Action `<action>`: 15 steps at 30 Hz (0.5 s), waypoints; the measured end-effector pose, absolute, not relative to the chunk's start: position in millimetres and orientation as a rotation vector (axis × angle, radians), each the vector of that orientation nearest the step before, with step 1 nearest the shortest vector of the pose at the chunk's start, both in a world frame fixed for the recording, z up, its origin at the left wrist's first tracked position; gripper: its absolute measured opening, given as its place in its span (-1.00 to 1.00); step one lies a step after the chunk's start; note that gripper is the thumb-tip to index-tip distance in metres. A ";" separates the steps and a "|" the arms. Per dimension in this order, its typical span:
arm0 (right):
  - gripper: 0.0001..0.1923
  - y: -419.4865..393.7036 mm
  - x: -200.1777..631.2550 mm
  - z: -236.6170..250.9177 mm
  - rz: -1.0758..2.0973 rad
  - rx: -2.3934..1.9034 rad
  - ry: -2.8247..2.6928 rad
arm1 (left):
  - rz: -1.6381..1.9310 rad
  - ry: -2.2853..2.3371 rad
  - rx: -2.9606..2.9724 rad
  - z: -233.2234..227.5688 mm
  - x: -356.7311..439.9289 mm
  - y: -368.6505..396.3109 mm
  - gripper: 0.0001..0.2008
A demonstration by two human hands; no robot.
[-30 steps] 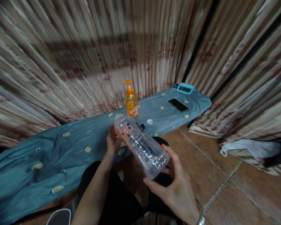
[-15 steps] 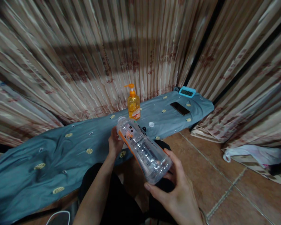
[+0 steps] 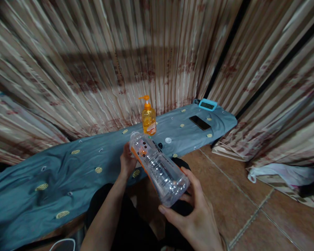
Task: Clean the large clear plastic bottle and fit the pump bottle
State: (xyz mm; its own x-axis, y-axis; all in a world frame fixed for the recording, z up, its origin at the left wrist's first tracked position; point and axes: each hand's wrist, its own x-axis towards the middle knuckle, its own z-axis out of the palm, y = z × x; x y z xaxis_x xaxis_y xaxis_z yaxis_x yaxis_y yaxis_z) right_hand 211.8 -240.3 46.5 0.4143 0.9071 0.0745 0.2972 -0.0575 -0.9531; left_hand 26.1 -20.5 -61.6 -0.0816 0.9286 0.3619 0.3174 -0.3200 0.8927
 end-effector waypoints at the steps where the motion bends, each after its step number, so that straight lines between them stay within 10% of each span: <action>1: -0.10 -240.1 211.4 47.2 0.707 -1.603 -1.095 | 1.413 1.360 1.640 -60.8 26.0 -20.6 -0.37; 15: -0.11 -240.5 206.3 53.6 0.684 -1.633 -1.071 | 1.384 1.421 1.643 -63.7 26.8 -19.2 -0.38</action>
